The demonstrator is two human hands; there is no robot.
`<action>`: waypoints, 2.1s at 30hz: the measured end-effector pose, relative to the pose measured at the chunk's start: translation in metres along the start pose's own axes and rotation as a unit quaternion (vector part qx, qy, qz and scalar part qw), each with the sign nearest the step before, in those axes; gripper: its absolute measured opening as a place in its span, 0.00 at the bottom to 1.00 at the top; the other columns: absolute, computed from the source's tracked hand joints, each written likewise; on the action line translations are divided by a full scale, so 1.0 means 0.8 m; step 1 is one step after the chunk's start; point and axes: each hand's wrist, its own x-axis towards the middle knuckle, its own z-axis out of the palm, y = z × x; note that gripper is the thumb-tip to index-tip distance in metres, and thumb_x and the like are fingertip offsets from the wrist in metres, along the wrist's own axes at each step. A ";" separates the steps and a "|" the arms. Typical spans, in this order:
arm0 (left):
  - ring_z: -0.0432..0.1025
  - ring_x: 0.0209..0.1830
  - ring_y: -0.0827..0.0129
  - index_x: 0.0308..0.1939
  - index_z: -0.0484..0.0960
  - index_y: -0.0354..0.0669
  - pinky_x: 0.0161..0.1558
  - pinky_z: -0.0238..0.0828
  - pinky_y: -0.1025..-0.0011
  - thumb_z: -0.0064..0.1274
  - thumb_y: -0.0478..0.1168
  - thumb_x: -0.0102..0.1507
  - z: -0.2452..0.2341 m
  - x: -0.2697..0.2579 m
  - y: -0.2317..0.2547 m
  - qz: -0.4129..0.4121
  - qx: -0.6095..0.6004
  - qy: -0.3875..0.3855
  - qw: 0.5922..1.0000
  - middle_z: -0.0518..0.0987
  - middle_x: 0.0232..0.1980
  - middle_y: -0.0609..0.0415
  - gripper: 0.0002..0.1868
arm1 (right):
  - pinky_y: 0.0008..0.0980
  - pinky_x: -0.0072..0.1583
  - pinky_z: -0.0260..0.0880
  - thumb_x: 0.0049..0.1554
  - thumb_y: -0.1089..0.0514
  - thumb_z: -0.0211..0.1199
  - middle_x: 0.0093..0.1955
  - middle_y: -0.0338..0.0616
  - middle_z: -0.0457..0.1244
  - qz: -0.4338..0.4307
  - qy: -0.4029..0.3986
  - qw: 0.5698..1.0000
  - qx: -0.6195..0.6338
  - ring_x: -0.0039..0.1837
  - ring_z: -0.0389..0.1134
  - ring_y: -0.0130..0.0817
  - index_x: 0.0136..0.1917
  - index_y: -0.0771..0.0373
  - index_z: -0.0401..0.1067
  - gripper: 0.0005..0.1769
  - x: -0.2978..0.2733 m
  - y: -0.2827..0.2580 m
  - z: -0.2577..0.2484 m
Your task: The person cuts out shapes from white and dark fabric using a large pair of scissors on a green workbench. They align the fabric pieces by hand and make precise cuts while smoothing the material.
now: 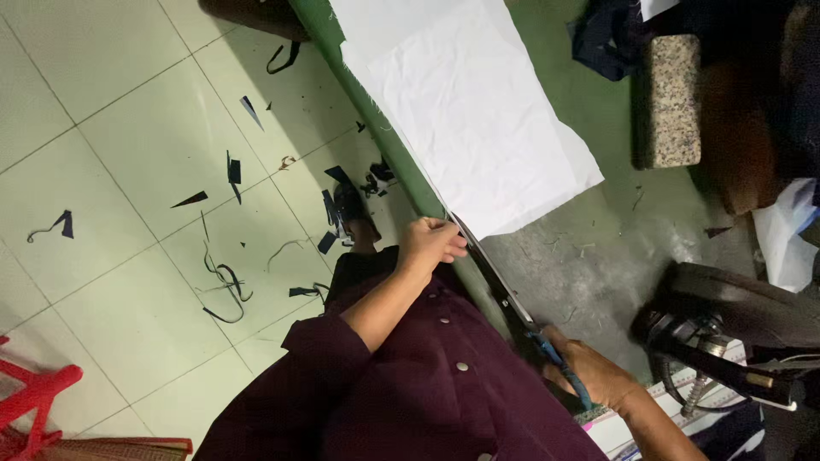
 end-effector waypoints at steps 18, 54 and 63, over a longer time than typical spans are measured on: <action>0.82 0.26 0.65 0.44 0.83 0.36 0.22 0.70 0.79 0.51 0.41 0.64 -0.008 0.011 -0.009 0.027 0.024 -0.043 0.998 0.86 0.31 0.47 0.12 | 0.30 0.34 0.65 0.58 0.56 0.57 0.26 0.36 0.60 0.134 -0.037 0.978 0.157 0.28 0.60 0.27 0.52 0.54 0.69 0.08 0.021 -0.107 -0.054; 0.82 0.30 0.59 0.44 0.83 0.24 0.29 0.80 0.74 0.51 0.38 0.57 -0.043 0.004 0.019 0.049 0.108 -0.145 0.982 0.85 0.34 0.37 0.18 | 0.34 0.28 0.76 0.56 0.64 0.62 0.31 0.54 0.62 0.086 -0.009 0.957 0.277 0.27 0.70 0.41 0.57 0.69 0.67 0.16 0.154 -0.248 -0.157; 0.82 0.33 0.57 0.47 0.79 0.22 0.30 0.80 0.74 0.55 0.41 0.59 -0.043 0.020 0.004 0.044 0.103 -0.169 0.979 0.83 0.37 0.32 0.21 | 0.36 0.28 0.72 0.54 0.62 0.58 0.27 0.52 0.61 0.026 -0.014 0.976 0.216 0.26 0.69 0.43 0.50 0.66 0.65 0.10 0.240 -0.211 -0.159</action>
